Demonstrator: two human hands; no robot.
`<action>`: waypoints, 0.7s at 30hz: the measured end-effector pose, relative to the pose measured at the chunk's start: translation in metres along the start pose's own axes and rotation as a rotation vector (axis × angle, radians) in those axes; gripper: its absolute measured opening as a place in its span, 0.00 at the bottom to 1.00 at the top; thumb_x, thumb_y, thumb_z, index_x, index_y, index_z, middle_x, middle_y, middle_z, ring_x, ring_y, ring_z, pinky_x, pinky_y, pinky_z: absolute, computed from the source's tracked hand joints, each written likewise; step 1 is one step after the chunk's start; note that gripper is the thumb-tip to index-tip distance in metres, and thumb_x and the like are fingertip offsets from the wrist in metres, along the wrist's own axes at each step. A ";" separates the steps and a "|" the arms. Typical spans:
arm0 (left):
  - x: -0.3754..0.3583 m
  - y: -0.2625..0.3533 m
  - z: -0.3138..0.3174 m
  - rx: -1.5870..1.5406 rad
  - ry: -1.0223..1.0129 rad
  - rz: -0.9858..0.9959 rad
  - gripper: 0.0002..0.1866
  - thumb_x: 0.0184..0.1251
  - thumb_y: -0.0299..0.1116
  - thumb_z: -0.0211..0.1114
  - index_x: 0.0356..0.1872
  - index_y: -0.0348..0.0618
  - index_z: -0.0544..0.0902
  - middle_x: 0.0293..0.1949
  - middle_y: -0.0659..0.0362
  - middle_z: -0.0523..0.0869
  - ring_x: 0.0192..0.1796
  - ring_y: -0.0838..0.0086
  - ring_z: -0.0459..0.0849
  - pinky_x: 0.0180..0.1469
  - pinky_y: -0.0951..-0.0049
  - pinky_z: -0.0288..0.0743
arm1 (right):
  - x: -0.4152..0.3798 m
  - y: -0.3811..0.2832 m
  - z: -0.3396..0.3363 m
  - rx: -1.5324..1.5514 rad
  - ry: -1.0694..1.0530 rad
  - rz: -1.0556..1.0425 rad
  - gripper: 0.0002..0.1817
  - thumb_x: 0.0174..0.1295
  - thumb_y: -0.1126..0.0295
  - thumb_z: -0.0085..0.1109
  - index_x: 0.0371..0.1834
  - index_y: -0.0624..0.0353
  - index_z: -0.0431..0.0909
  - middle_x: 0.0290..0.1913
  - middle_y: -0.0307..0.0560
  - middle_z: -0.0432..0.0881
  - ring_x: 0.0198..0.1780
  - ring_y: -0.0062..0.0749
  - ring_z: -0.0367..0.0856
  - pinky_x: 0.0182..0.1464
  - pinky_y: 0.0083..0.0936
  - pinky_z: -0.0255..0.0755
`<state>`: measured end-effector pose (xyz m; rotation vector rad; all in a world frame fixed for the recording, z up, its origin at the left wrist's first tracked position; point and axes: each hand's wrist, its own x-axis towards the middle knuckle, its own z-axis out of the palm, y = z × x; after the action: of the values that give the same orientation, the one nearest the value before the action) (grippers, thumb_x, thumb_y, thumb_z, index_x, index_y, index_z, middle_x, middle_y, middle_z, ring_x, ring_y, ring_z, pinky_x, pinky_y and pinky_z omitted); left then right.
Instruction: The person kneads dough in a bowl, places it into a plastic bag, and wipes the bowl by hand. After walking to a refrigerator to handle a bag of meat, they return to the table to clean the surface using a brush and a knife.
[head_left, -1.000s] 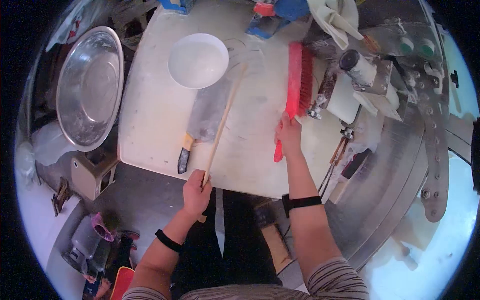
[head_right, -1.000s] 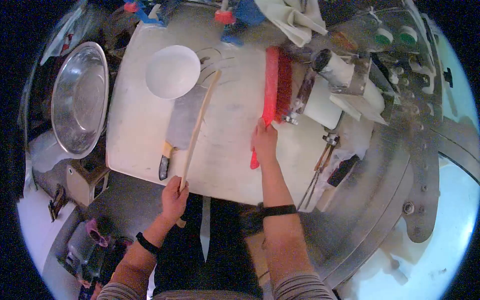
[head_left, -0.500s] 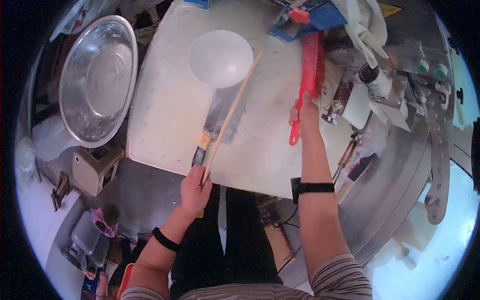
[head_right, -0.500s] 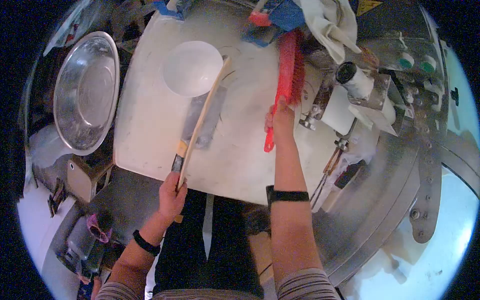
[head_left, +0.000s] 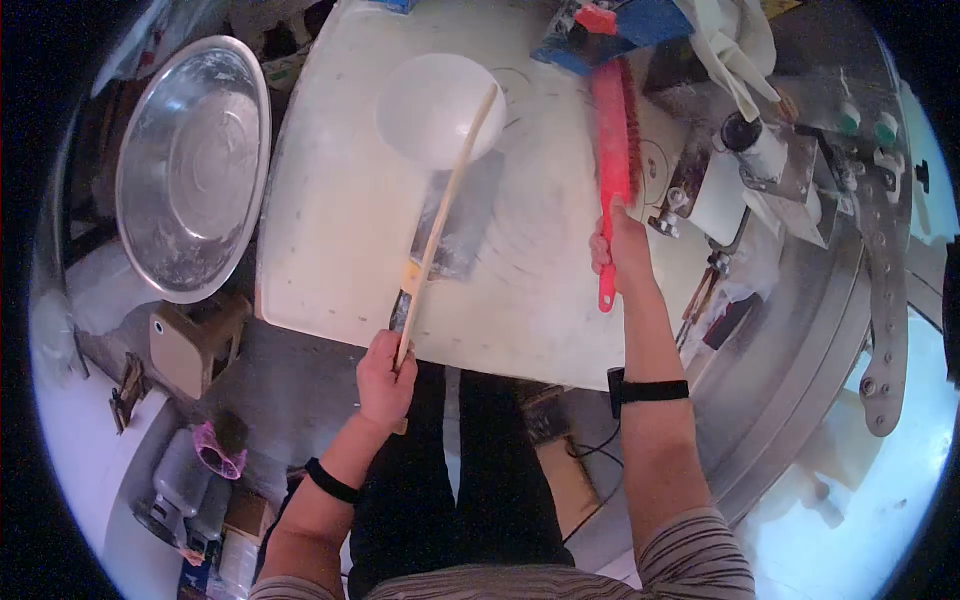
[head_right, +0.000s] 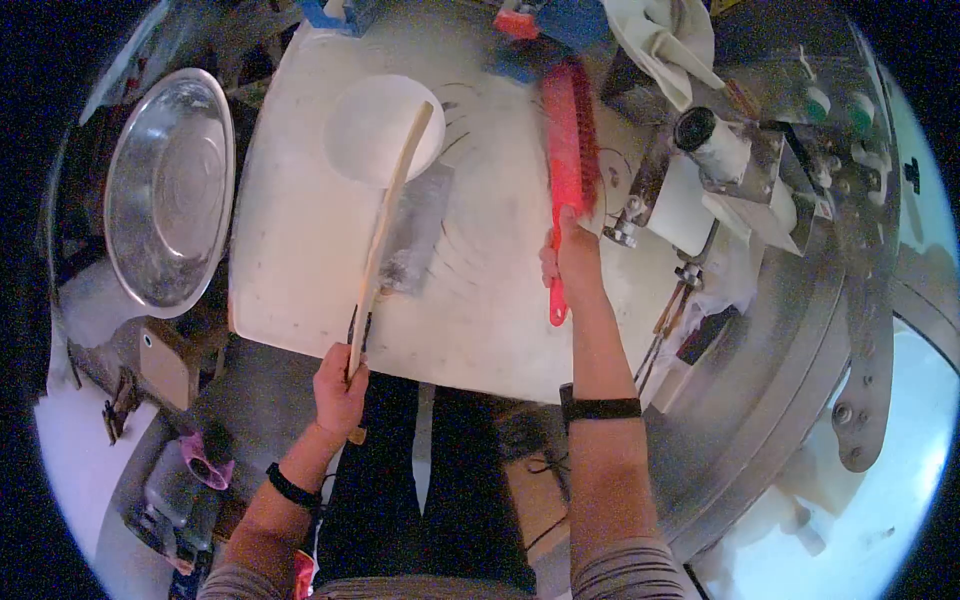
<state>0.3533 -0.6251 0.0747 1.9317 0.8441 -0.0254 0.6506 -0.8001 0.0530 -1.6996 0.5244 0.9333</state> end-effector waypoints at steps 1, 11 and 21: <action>0.000 0.000 -0.001 0.009 -0.004 0.006 0.04 0.54 0.22 0.56 0.30 0.38 0.72 0.27 0.51 0.72 0.28 0.55 0.74 0.30 0.64 0.69 | -0.002 0.003 -0.002 -0.071 -0.019 0.007 0.28 0.65 0.43 0.40 0.17 0.55 0.65 0.09 0.36 0.63 0.07 0.24 0.60 0.10 0.24 0.55; 0.000 0.012 0.007 0.011 -0.019 -0.006 0.04 0.54 0.22 0.56 0.31 0.38 0.72 0.28 0.50 0.73 0.30 0.55 0.75 0.32 0.66 0.70 | -0.040 0.020 -0.056 -0.380 0.057 -0.064 0.30 0.64 0.45 0.42 0.15 0.59 0.67 0.11 0.42 0.66 0.07 0.29 0.63 0.11 0.27 0.60; -0.003 0.019 0.025 0.000 0.022 -0.006 0.04 0.54 0.21 0.55 0.32 0.39 0.72 0.28 0.52 0.73 0.31 0.59 0.75 0.35 0.68 0.70 | -0.063 0.030 -0.064 -0.633 -0.093 0.014 0.30 0.65 0.46 0.41 0.15 0.59 0.68 0.10 0.40 0.66 0.09 0.28 0.65 0.13 0.27 0.61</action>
<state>0.3702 -0.6513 0.0780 1.9324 0.8644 -0.0070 0.6114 -0.8767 0.0925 -2.1963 0.1792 1.2695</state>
